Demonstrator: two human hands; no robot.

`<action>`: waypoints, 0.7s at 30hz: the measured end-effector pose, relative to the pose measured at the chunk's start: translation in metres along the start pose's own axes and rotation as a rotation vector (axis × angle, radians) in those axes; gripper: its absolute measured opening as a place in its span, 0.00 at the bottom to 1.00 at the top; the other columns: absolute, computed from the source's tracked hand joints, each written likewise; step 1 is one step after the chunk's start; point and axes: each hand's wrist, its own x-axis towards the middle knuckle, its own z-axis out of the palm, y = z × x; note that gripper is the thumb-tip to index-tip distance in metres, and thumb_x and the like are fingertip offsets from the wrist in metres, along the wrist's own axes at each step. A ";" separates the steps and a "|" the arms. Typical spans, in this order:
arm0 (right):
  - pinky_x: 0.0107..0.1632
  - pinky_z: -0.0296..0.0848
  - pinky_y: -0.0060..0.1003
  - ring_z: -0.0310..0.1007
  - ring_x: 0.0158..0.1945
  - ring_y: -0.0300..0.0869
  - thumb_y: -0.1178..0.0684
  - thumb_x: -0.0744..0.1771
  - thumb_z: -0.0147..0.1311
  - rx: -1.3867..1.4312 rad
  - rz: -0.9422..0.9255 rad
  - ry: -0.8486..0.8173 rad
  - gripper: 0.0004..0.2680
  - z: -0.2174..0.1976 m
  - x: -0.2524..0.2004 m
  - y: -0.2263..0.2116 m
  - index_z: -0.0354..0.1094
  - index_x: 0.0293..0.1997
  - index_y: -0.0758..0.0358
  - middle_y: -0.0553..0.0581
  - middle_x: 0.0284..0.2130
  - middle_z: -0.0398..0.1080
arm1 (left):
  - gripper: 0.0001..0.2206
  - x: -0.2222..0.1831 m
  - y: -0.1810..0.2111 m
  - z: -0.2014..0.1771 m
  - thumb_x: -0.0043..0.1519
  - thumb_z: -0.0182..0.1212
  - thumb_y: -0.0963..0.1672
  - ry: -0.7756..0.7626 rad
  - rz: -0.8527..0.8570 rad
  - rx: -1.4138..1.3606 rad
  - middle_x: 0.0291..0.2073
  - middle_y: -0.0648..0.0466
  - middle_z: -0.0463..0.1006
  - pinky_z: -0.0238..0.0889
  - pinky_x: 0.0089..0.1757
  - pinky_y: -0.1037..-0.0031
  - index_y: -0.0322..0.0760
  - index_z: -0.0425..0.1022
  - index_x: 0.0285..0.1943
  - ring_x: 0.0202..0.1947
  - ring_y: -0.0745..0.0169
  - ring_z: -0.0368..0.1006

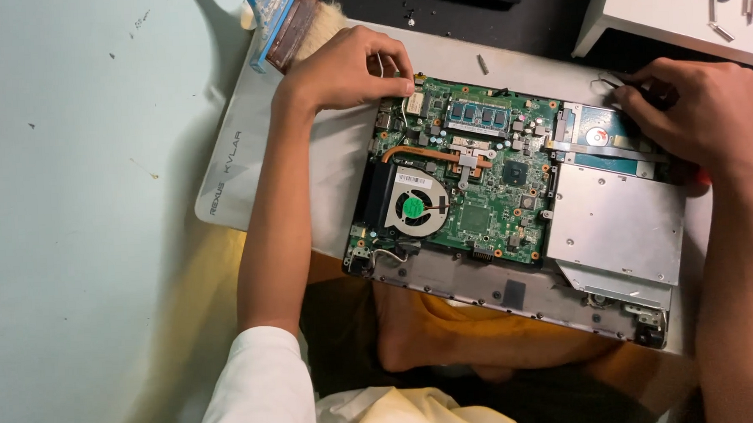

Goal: Connecting internal ribbon cables and fastening the bottom cover of a laptop using a screwdriver.

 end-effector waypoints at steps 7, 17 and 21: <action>0.33 0.84 0.31 0.90 0.32 0.38 0.34 0.80 0.69 -0.022 0.022 -0.050 0.13 -0.003 0.002 -0.003 0.89 0.70 0.43 0.49 0.43 0.90 | 0.05 -0.002 0.002 0.002 0.67 0.79 0.43 0.052 0.054 0.040 0.39 0.56 0.85 0.70 0.38 0.73 0.36 0.92 0.46 0.35 0.67 0.73; 0.30 0.81 0.30 0.88 0.30 0.37 0.34 0.81 0.69 -0.017 0.019 -0.040 0.13 -0.002 0.002 -0.003 0.89 0.70 0.44 0.48 0.40 0.89 | 0.06 -0.003 -0.008 0.002 0.63 0.76 0.44 0.023 -0.148 0.130 0.28 0.62 0.77 0.63 0.35 0.74 0.37 0.90 0.41 0.29 0.71 0.65; 0.31 0.84 0.31 0.89 0.31 0.38 0.33 0.82 0.69 -0.019 0.028 -0.047 0.13 -0.003 0.002 -0.006 0.89 0.70 0.44 0.49 0.41 0.89 | 0.07 -0.002 -0.009 0.003 0.63 0.75 0.45 0.026 -0.144 0.159 0.29 0.61 0.77 0.64 0.35 0.72 0.36 0.90 0.40 0.29 0.70 0.65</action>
